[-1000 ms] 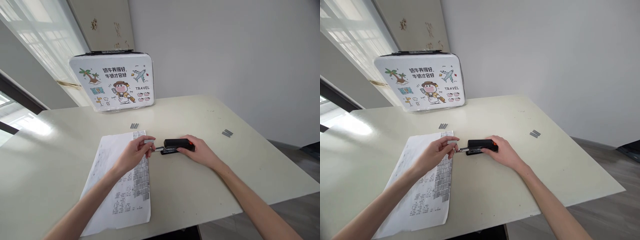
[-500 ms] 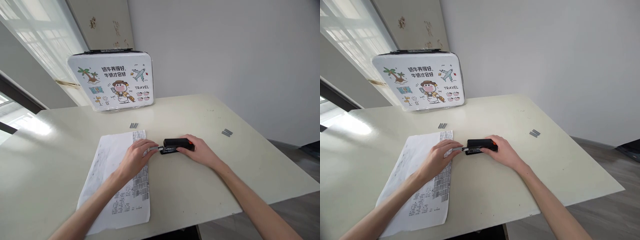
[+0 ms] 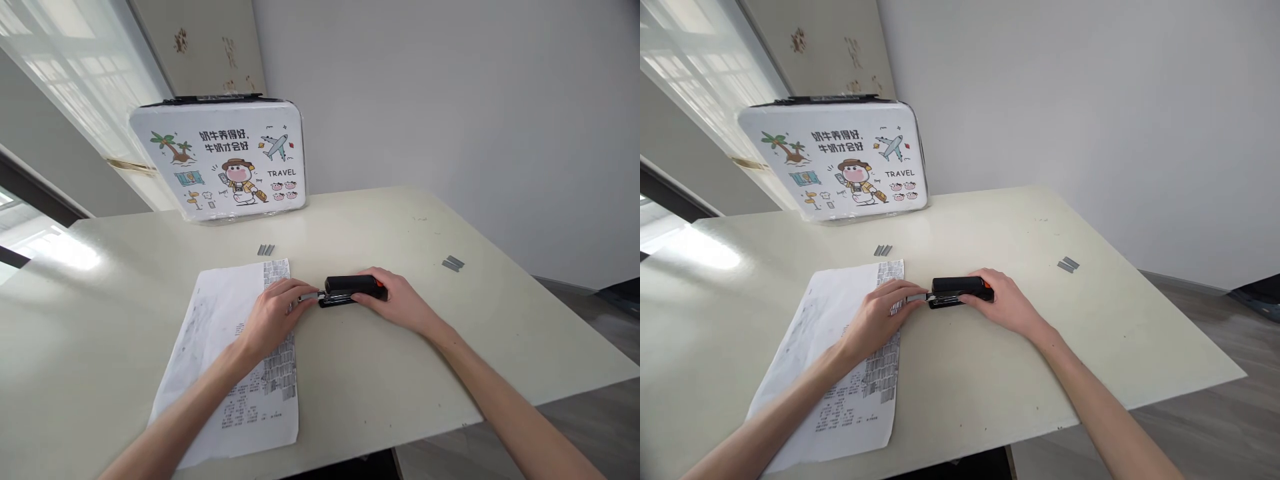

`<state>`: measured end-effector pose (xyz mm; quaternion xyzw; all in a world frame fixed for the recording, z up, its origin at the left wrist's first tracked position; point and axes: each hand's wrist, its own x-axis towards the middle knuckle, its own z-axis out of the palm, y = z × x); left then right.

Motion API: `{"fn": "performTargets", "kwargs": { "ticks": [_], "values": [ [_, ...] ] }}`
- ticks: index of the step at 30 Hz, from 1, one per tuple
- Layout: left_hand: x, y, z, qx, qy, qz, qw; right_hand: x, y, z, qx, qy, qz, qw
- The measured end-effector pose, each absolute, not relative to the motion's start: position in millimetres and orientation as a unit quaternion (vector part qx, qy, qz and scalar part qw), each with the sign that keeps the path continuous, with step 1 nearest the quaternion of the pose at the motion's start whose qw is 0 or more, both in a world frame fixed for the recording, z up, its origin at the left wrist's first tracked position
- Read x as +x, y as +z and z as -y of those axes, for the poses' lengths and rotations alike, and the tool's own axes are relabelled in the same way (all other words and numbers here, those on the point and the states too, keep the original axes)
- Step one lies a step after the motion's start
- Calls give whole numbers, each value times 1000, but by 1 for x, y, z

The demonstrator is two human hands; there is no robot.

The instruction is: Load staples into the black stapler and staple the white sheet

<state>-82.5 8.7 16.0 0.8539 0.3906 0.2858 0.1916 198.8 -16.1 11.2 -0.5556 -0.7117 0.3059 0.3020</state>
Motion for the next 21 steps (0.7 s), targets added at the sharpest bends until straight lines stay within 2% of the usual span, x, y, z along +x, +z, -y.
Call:
{"fn": "performTargets", "kwargs": {
  "ticks": [15, 21],
  "values": [
    [-98, 10, -18, 882, 282, -351, 137, 198, 13, 17, -564, 332, 689, 310],
    [-116, 17, -26, 901, 261, -288, 193, 196, 14, 18, -549, 389, 660, 334]
  ]
}}
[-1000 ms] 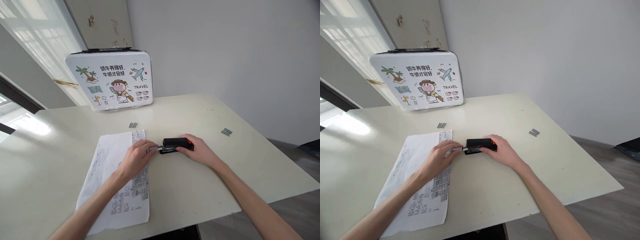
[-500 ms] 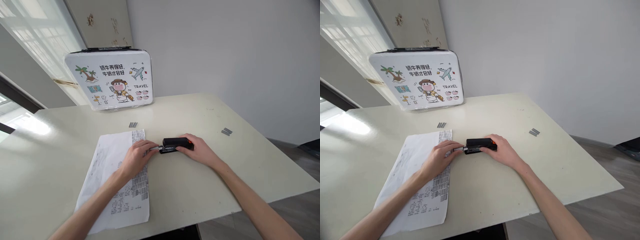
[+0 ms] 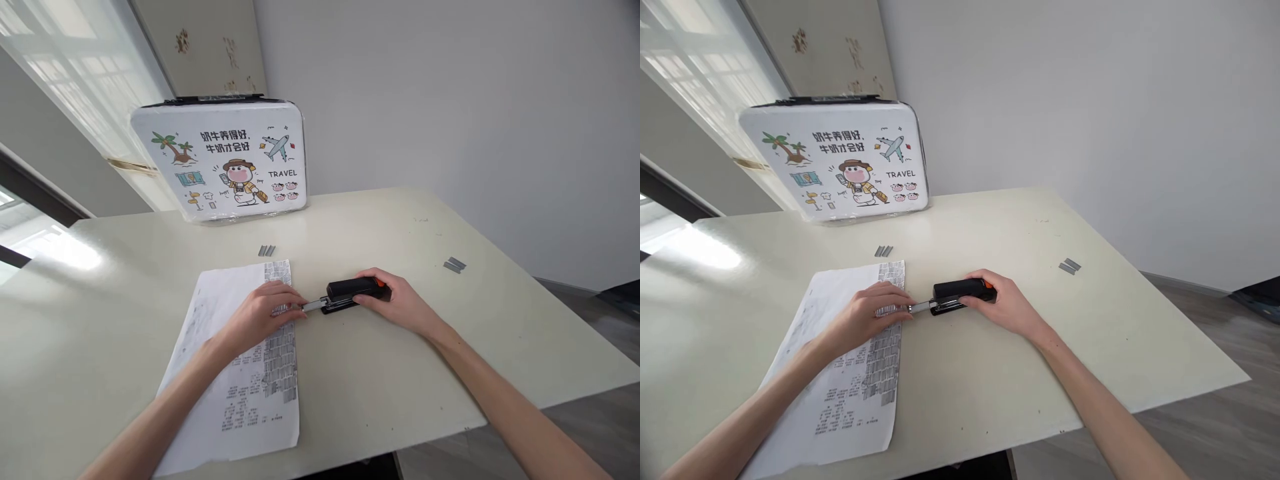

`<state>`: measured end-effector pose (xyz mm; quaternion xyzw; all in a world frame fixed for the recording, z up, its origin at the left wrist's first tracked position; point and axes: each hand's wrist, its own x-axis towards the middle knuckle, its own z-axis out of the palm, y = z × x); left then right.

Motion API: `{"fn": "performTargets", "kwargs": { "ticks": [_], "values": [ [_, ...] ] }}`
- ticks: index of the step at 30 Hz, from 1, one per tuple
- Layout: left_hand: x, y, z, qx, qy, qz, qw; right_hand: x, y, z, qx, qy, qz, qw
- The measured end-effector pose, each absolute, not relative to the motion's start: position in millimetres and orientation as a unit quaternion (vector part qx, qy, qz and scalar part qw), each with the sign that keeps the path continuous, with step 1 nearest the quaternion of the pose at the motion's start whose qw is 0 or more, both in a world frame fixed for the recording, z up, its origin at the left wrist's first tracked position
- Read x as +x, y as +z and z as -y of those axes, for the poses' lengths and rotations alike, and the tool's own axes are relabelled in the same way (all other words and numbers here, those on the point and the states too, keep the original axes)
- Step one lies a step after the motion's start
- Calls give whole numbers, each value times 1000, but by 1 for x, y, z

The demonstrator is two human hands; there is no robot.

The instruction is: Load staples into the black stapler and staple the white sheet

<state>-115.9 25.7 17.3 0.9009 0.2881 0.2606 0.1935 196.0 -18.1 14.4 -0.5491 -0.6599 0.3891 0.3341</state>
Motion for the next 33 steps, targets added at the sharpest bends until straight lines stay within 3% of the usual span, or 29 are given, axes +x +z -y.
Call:
{"fn": "performTargets", "kwargs": {
  "ticks": [5, 23, 33],
  "values": [
    [-94, 14, -34, 915, 277, -224, 189, 197, 13, 17, -538, 404, 668, 318],
    [-58, 11, -61, 939, 251, -212, 98, 199, 10, 20, -540, 420, 648, 334],
    [-145, 43, 13, 913, 206, -333, 112, 197, 12, 21, -544, 418, 653, 320]
  ]
}}
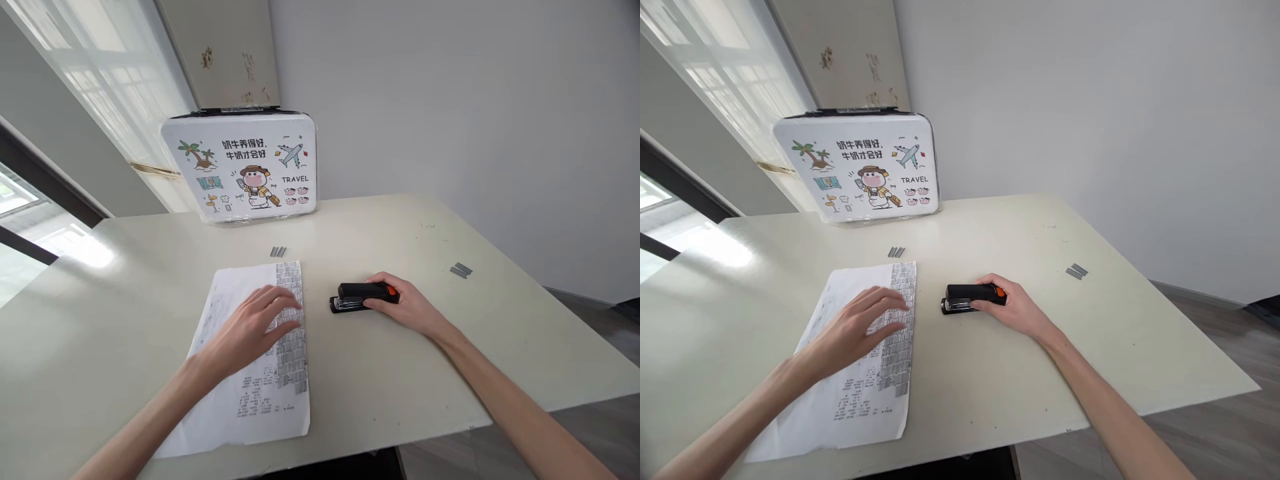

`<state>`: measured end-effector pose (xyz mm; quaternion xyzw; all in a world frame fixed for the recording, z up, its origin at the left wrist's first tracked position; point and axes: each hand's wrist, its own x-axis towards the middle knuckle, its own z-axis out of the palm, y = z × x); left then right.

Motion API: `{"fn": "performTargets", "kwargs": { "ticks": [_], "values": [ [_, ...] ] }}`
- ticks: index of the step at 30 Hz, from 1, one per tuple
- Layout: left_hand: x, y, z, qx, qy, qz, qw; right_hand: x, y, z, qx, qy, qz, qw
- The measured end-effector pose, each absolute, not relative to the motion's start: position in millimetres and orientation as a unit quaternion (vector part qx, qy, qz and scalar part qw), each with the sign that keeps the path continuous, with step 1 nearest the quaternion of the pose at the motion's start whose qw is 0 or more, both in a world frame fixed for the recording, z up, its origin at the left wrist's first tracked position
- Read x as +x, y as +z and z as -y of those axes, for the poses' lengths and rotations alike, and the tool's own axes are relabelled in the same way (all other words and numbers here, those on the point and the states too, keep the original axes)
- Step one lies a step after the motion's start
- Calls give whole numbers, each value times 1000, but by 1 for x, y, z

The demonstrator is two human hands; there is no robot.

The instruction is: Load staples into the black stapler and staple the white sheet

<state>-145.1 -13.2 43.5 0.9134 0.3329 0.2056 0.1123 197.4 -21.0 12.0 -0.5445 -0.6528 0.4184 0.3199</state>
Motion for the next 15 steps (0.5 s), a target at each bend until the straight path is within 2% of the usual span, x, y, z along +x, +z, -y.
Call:
{"fn": "performTargets", "kwargs": {
  "ticks": [6, 15],
  "values": [
    [-196, 41, 100, 924, 110, -357, 85, 197, 12, 24, -514, 440, 670, 305],
    [-185, 29, 164, 925, 83, -369, 37, 192, 18, 38, -497, 432, 695, 288]
  ]
}}
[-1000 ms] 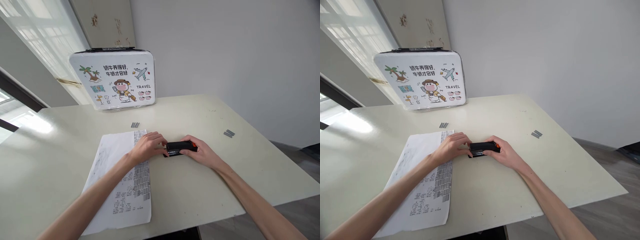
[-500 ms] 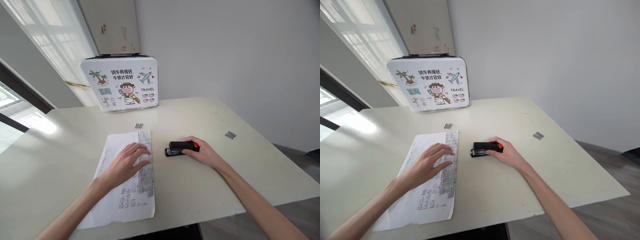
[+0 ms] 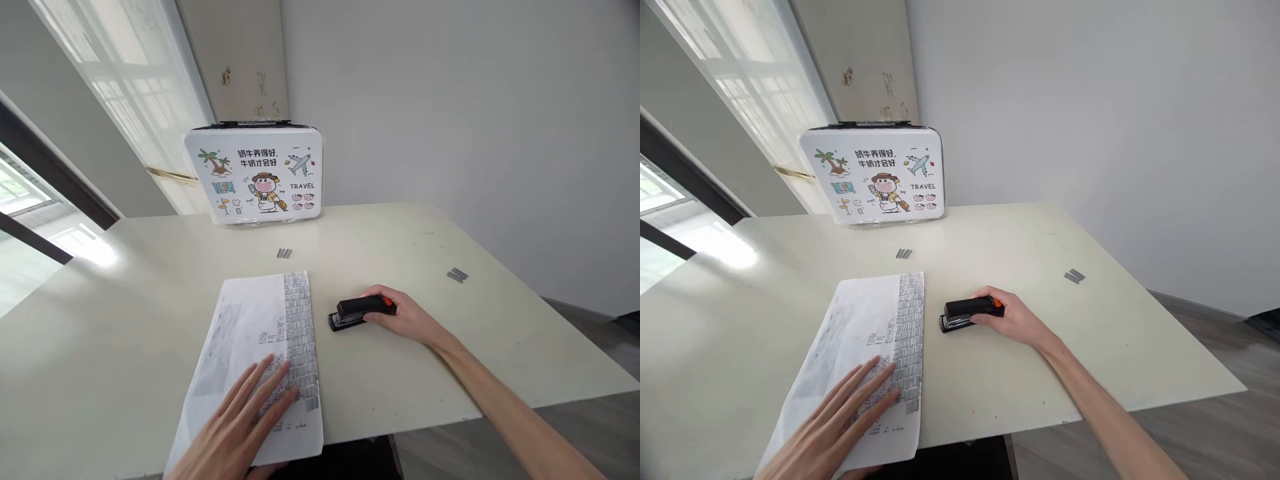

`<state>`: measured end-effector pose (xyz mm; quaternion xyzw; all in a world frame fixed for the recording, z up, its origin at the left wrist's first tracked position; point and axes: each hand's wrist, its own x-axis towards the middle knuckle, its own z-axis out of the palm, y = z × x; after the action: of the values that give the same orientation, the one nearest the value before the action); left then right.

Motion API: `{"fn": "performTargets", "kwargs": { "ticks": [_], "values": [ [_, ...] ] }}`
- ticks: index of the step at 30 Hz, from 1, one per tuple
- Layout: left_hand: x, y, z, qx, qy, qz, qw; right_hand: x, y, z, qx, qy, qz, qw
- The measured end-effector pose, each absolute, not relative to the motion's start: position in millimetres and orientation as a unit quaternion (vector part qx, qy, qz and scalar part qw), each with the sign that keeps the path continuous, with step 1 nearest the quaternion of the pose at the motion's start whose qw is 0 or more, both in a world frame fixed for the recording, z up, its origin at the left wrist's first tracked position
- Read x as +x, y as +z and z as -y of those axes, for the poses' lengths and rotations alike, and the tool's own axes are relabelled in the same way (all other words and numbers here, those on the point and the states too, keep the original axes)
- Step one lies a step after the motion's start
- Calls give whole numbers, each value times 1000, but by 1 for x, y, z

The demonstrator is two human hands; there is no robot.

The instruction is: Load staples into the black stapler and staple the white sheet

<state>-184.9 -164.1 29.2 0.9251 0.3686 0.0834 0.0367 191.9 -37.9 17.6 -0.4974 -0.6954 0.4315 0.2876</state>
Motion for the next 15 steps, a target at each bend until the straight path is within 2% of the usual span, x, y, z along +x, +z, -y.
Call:
{"fn": "performTargets", "kwargs": {
  "ticks": [15],
  "values": [
    [-124, 13, 136, 921, 136, -352, 96, 206, 16, 60, -512, 437, 690, 266]
  ]
}}
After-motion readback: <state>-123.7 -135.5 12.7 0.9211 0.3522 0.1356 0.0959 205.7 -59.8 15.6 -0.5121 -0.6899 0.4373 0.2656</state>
